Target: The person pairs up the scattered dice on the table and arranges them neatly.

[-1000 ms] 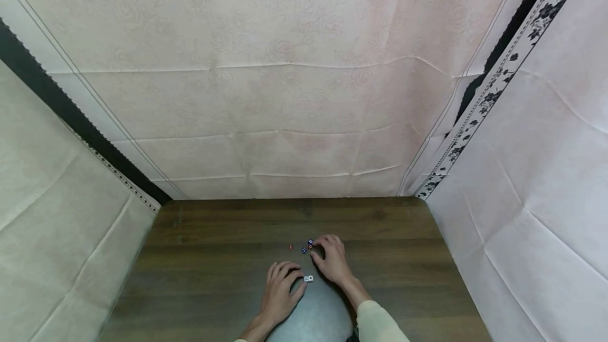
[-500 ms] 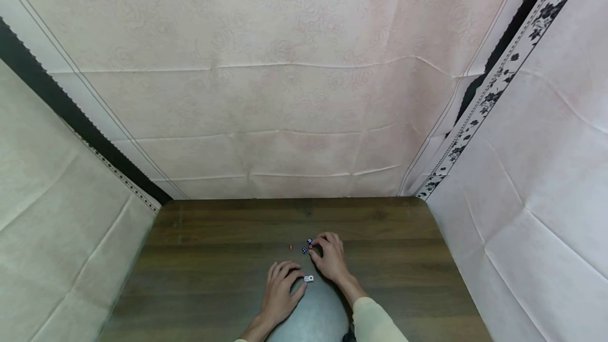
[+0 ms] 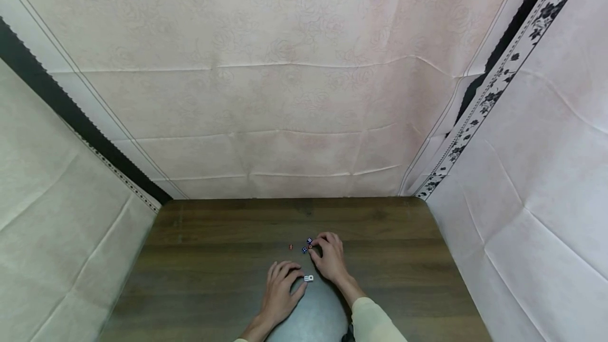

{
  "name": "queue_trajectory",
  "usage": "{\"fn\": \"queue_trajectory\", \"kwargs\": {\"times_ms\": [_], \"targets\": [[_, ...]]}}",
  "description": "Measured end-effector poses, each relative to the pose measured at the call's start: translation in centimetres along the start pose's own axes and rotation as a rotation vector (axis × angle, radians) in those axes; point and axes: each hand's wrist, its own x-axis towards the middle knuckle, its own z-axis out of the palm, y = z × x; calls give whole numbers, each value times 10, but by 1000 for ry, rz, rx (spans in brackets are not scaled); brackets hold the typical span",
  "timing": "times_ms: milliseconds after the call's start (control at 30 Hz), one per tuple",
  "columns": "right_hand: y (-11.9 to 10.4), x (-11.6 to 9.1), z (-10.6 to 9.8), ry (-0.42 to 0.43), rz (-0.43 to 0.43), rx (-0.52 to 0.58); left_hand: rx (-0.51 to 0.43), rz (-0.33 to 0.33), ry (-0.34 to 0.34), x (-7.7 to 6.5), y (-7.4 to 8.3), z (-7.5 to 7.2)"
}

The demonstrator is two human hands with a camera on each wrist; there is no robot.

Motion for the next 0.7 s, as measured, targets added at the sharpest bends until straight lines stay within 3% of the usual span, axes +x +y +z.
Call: {"fn": "queue_trajectory", "kwargs": {"times_ms": [700], "targets": [[-1, -10, -11, -41, 22, 65, 16, -30, -46, 0, -1, 0]]}}
